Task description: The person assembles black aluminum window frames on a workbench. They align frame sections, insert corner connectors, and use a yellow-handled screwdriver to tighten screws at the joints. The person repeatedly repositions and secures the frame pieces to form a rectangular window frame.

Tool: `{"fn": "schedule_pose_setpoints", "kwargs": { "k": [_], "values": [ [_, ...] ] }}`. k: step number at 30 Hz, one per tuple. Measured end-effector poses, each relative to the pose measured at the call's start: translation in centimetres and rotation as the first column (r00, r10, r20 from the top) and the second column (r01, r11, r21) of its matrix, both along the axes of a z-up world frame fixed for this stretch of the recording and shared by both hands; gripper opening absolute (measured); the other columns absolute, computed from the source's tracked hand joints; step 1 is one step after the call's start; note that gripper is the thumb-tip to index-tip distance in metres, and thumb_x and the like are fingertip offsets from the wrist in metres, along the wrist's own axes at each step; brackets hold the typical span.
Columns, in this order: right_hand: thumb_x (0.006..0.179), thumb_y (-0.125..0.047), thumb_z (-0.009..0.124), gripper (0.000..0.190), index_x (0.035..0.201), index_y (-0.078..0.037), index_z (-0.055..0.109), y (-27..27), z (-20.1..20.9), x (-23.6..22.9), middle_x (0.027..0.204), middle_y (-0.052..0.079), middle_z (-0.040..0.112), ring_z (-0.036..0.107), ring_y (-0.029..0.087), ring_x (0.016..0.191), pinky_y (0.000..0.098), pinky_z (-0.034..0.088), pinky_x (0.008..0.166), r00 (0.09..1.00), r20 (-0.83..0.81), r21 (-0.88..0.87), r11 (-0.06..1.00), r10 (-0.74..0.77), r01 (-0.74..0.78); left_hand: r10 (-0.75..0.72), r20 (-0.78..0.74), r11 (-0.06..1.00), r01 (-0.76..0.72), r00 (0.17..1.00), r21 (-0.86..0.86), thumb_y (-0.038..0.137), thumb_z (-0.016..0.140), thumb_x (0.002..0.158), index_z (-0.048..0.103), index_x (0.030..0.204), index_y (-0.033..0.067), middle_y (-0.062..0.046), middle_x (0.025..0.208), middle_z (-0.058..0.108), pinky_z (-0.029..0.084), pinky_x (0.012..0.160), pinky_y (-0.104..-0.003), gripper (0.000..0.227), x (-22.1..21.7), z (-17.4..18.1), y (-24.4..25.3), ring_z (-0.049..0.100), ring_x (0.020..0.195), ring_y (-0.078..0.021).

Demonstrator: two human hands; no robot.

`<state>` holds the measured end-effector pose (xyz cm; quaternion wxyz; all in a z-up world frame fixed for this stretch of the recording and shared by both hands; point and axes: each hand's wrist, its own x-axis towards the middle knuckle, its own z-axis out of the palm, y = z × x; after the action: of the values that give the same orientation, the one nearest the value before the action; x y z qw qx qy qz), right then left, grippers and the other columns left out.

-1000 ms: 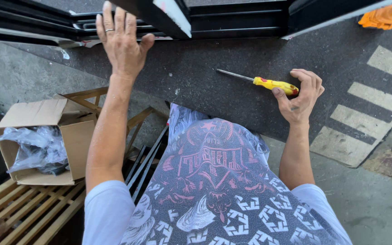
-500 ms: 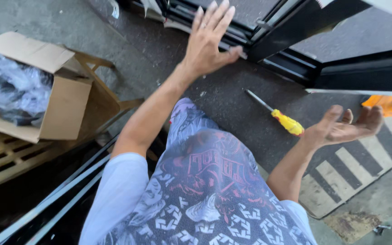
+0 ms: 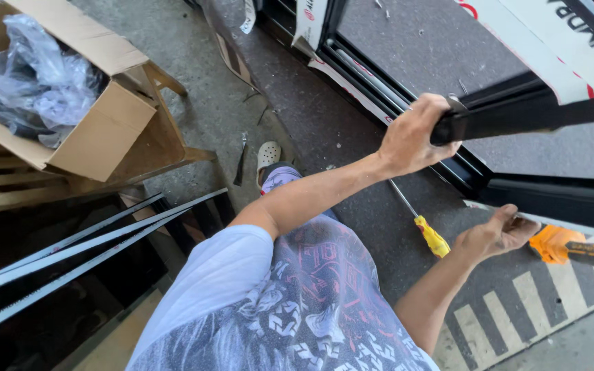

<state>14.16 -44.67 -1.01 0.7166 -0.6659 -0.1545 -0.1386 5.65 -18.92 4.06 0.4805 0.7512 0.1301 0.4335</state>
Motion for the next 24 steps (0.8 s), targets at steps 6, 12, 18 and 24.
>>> {"fn": "schedule_pose_setpoints", "kwargs": {
  "k": [6,12,18,24],
  "values": [
    [0.104,0.01,0.057,0.036,0.138,0.005,0.049,0.9,-0.8,-1.0,0.133,0.016,0.058,0.06,0.022,0.12,0.0353,0.053,0.105,0.986,0.057,-0.141,0.977,-0.156,0.162,-0.276,-0.072,0.96,0.272,0.959,-0.059,0.028,0.081,0.086,0.06,0.12,0.0121,-0.006,0.1,0.073,0.062,0.081,-0.039,0.043,-0.1,0.1,2.3,0.078,0.09,-0.0266],
    [0.109,-0.004,0.066,0.031,0.129,0.008,0.046,-0.5,-3.2,0.2,0.118,0.018,0.06,0.064,0.027,0.102,0.0382,0.056,0.089,0.916,0.309,-0.341,0.87,-0.255,0.357,-0.246,-0.06,0.967,0.249,0.967,0.044,0.03,0.079,0.087,0.05,0.129,0.0108,-0.013,0.106,0.07,0.059,0.083,-0.042,0.055,-0.7,-1.0,2.6,0.074,0.095,-0.0305],
    [0.112,-0.022,0.066,0.036,0.123,0.007,0.048,-0.8,-4.3,2.1,0.113,0.017,0.058,0.068,0.028,0.101,0.038,0.059,0.088,0.878,0.442,-0.356,0.862,-0.186,0.362,-0.148,-0.023,0.988,0.149,0.989,0.037,0.028,0.077,0.088,0.045,0.134,0.0103,-0.013,0.109,0.069,0.059,0.087,-0.041,0.059,-2.5,-0.7,5.5,0.073,0.101,-0.031],
    [0.114,-0.025,0.063,0.04,0.125,0.008,0.044,-0.4,-3.7,0.9,0.117,0.02,0.057,0.069,0.027,0.107,0.0349,0.061,0.088,0.93,0.336,-0.35,0.897,-0.149,0.27,-0.101,-0.036,0.995,0.101,0.994,-0.005,0.026,0.077,0.085,0.044,0.135,0.0117,-0.01,0.108,0.069,0.06,0.084,-0.041,0.061,-3.4,-1.1,7.9,0.074,0.098,-0.0288]
  ]
}}
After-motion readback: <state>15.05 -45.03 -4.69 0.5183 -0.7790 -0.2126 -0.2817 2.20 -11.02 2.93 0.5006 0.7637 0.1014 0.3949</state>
